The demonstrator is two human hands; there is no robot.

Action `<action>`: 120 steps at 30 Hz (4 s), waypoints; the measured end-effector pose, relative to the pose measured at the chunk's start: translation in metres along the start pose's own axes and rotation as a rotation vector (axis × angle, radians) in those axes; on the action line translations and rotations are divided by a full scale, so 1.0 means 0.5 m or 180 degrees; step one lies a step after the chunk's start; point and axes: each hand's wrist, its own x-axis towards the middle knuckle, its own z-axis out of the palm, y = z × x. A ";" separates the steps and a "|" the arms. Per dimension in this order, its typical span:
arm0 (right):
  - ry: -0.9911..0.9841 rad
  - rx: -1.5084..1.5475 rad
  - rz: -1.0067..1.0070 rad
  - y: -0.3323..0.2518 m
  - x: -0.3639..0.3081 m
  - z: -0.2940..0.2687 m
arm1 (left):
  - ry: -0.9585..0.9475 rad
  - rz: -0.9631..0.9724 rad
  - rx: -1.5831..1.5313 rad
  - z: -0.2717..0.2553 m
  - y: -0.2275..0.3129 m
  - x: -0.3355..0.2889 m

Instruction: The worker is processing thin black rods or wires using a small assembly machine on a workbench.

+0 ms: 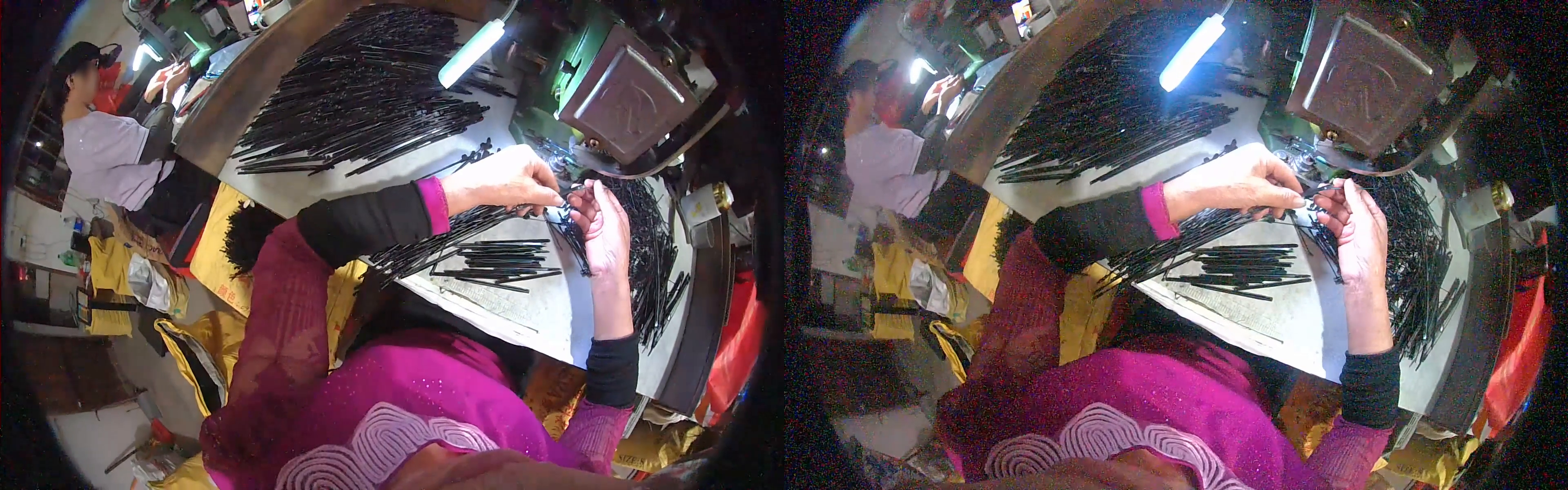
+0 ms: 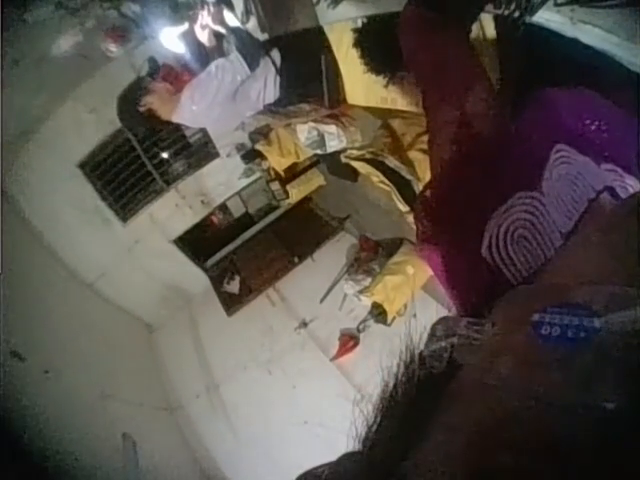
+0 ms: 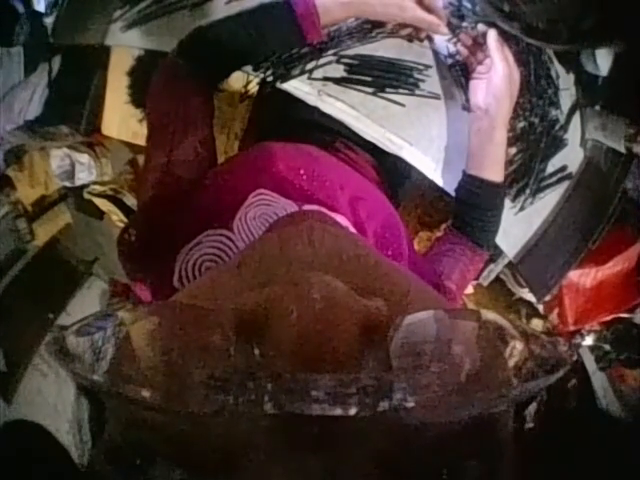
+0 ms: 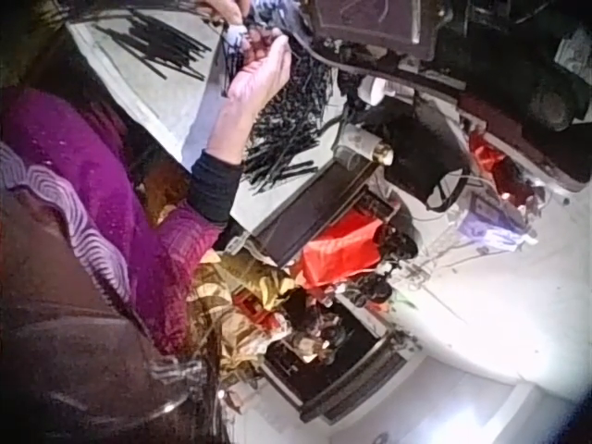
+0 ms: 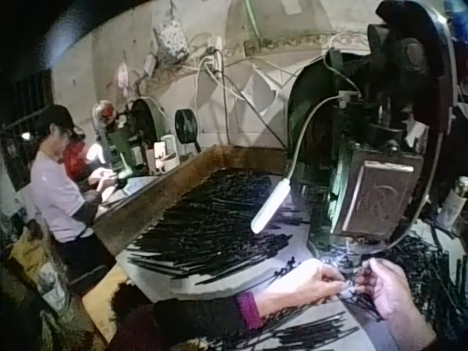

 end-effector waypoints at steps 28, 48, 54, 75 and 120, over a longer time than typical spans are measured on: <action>0.0163 0.0200 -0.0359 -0.001 0.006 -0.018 | 0.0087 -0.0037 0.0075 -0.001 0.000 0.001; 0.0269 0.0271 -0.0519 -0.003 0.020 -0.048 | 0.1718 -0.0376 0.1344 -0.176 0.011 -0.202; 0.0328 0.0368 -0.0421 0.002 0.017 -0.043 | 0.3314 0.0085 0.3144 -0.285 -0.046 -0.364; 0.0261 0.0173 -0.0193 -0.010 -0.011 -0.009 | 0.3873 -0.0446 0.3614 -0.409 -0.279 -0.459; -0.0105 0.0008 -0.0033 0.001 -0.020 0.007 | 0.3639 -0.0643 0.3426 -0.390 -0.217 -0.237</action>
